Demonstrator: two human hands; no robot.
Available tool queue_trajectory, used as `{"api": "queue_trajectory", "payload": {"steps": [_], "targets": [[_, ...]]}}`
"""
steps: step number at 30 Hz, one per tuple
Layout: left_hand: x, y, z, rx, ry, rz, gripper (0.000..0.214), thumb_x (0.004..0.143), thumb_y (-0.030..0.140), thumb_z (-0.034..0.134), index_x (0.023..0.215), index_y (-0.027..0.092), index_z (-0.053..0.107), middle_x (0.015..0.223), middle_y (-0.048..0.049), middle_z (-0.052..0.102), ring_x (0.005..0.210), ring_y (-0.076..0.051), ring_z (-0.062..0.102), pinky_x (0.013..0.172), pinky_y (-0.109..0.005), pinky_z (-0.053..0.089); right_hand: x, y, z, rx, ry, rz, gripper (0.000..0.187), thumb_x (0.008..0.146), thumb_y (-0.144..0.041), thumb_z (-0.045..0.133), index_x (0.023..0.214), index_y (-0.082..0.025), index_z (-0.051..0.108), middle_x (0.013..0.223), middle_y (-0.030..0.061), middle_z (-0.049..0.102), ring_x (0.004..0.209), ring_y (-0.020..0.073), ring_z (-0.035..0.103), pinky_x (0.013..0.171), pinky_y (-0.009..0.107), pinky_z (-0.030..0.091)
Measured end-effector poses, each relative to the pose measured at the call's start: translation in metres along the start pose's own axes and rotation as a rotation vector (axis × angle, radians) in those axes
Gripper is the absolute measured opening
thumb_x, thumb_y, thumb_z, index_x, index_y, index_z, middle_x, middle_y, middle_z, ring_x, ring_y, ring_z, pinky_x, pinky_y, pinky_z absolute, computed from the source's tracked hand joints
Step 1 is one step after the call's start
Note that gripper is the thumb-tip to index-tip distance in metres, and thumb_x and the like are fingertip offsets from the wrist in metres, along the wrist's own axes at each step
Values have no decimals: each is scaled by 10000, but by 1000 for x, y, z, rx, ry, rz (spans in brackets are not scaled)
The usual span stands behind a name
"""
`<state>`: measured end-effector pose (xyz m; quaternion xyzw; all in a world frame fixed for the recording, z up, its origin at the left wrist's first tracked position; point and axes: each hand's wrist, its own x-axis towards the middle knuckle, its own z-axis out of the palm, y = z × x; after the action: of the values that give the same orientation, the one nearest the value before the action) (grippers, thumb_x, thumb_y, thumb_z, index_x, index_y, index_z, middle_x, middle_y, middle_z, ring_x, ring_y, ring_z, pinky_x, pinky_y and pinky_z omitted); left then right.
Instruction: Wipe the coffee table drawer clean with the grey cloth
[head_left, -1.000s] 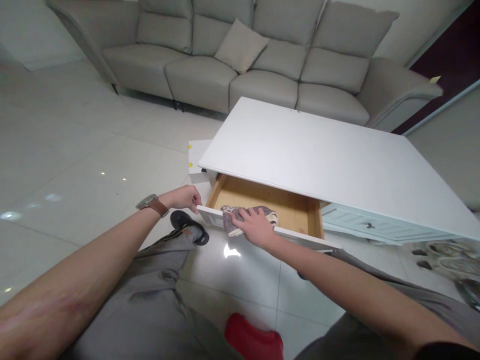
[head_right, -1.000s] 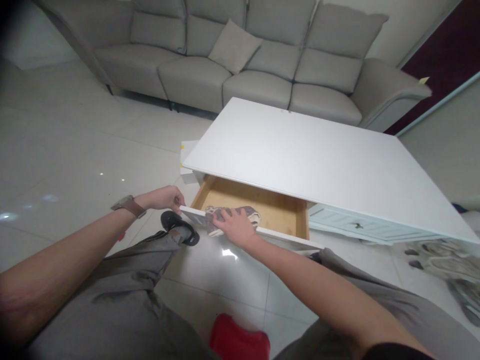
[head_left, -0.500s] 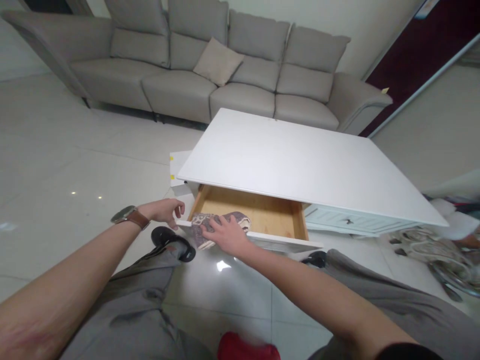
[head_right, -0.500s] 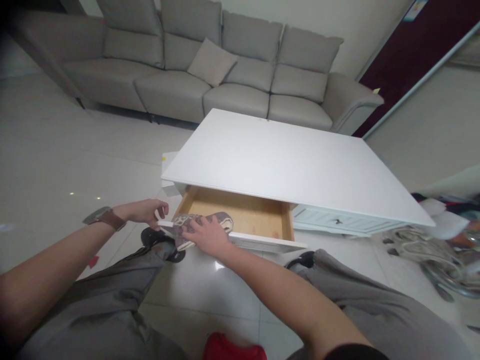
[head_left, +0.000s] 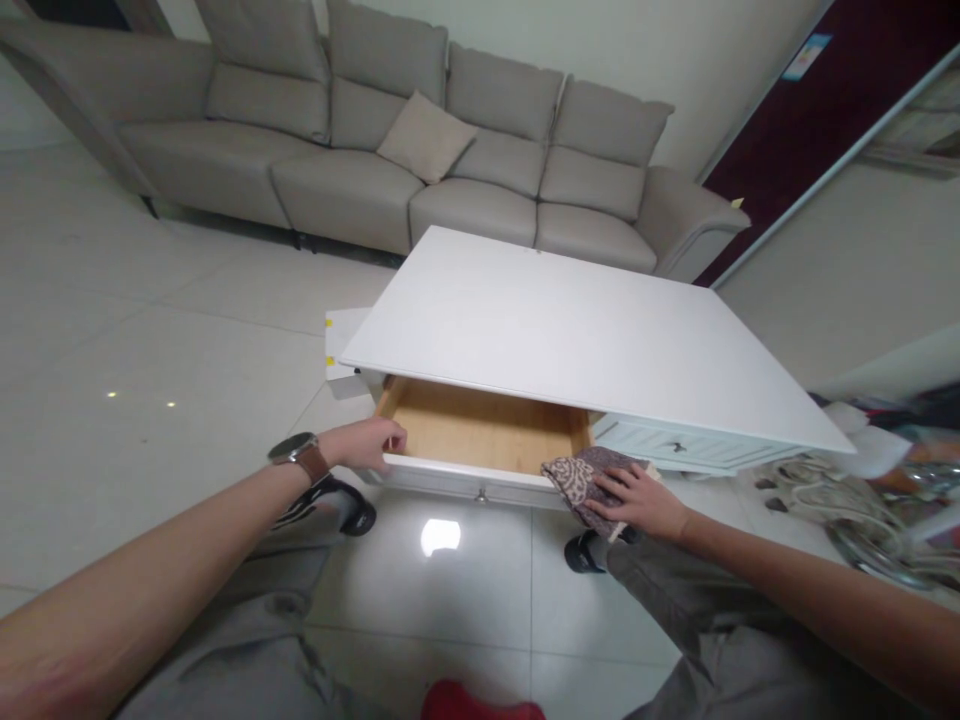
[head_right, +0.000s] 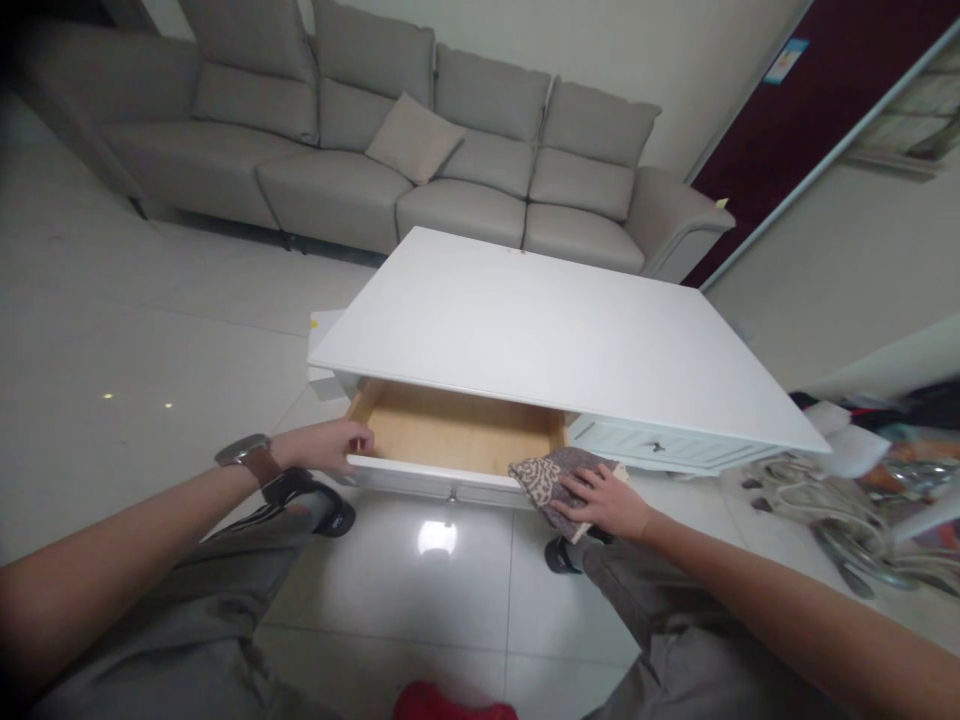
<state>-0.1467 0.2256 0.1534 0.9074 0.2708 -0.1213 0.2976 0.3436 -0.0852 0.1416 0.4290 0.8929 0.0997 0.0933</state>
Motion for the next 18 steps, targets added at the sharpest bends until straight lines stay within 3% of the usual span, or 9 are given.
{"api": "queue_trajectory", "payload": {"steps": [4, 9, 15, 18], "targets": [[9, 10, 4, 32, -6, 77, 193, 751, 322, 695, 888, 186, 688, 952, -48, 704, 870, -203, 634, 763, -278, 457, 7, 6, 11, -16, 30, 11, 613, 893, -117, 605, 1391, -474, 591, 1416, 99, 616, 1192, 313, 551, 875, 484, 413], [14, 6, 7, 148, 88, -4, 293, 933, 435, 542, 1017, 192, 682, 1067, -91, 712, 960, -241, 655, 802, -314, 470, 20, 20, 22, 21, 34, 80, 637, 854, -107, 618, 1379, -468, 607, 1430, 96, 606, 1099, 290, 556, 858, 478, 414], [27, 12, 3, 280, 106, -69, 337, 955, 482, 538, 1089, 207, 678, 1158, -121, 712, 1076, -278, 649, 878, -348, 483, 30, 34, 31, -40, 66, 133, 630, 875, -103, 581, 1380, -477, 615, 1426, 97, 610, 1051, 297, 551, 838, 493, 410], [31, 12, 0, 275, 93, -84, 355, 952, 493, 537, 1106, 206, 677, 1157, -122, 717, 1067, -279, 654, 868, -345, 486, 32, 32, 32, 42, 82, 196, 681, 819, -73, 597, 1392, -438, 626, 1440, 119, 591, 1090, 312, 550, 867, 511, 423]]}}
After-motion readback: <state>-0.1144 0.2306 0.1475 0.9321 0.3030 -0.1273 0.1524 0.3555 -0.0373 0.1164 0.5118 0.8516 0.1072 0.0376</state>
